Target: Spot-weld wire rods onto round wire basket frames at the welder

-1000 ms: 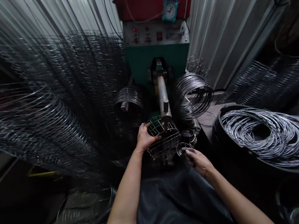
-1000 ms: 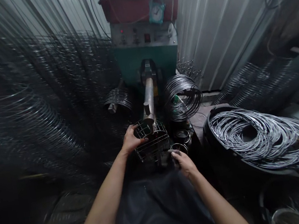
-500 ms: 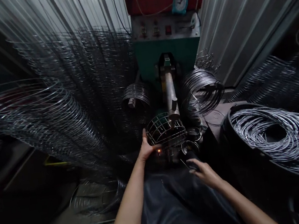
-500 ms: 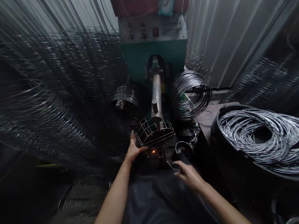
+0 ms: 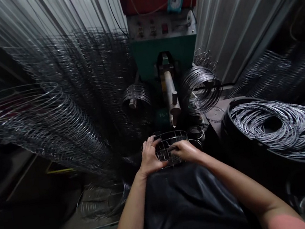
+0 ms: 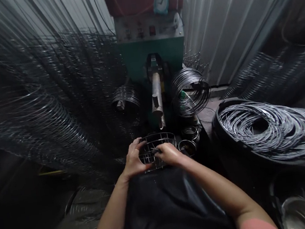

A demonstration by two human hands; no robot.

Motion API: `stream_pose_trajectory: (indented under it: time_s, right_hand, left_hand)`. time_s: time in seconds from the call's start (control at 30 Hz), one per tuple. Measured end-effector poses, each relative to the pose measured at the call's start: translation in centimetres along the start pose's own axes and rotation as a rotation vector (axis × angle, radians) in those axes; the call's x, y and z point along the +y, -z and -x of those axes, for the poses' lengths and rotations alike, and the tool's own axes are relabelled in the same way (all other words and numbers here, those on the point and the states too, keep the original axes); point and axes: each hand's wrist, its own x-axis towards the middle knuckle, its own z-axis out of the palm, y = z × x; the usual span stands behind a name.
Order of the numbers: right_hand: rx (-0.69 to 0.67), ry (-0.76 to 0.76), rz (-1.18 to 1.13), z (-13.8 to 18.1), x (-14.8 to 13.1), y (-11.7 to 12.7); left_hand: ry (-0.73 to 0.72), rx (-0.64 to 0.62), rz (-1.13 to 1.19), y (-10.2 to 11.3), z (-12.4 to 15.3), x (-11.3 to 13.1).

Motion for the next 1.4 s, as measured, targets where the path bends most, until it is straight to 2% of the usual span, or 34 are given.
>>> stream_pose_trajectory:
  time_s: [0.1,0.27,0.37,0.53,0.87,1.1,1.23,1.3,1.4]
  right_hand:
    - [0.123,0.038,0.228,0.8,0.8,-1.2]
    - [0.061,0.227,0.191,2.7,2.9,0.0]
    - [0.055,0.235,0.239,3.0,3.9,0.7]
    - [0.081,0.220,0.263,2.6,5.0,0.6]
    - [0.165,0.287,0.266,-0.4,5.1,2.1]
    - [0.258,0.215,0.259,-0.4,5.8,1.0]
    - [0.306,0.133,0.283,-1.5,5.3,1.4]
    - [0.365,0.113,0.221,-1.9,5.0,1.7]
    - [0.514,0.081,0.006,-1.2,5.2,1.8]
  left_hand:
    - [-0.018,-0.076,-0.086,0.0,-0.6,1.4]
    - [-0.014,-0.120,-0.093,-0.8,-1.8,2.2]
    - [-0.023,-0.133,-0.075,-1.5,-2.5,2.3]
    - [-0.013,-0.176,-0.067,-2.3,-3.5,2.2]
    - [-0.008,-0.159,-0.022,-1.7,-6.9,1.2]
    - [0.000,-0.105,-0.062,-2.3,-7.0,1.3]
    - [0.054,-0.069,-0.085,-2.3,-8.2,1.2]
    - [0.075,-0.075,-0.075,-2.2,-8.9,1.1]
    - [0.086,-0.089,-0.050,-2.1,-9.5,0.9]
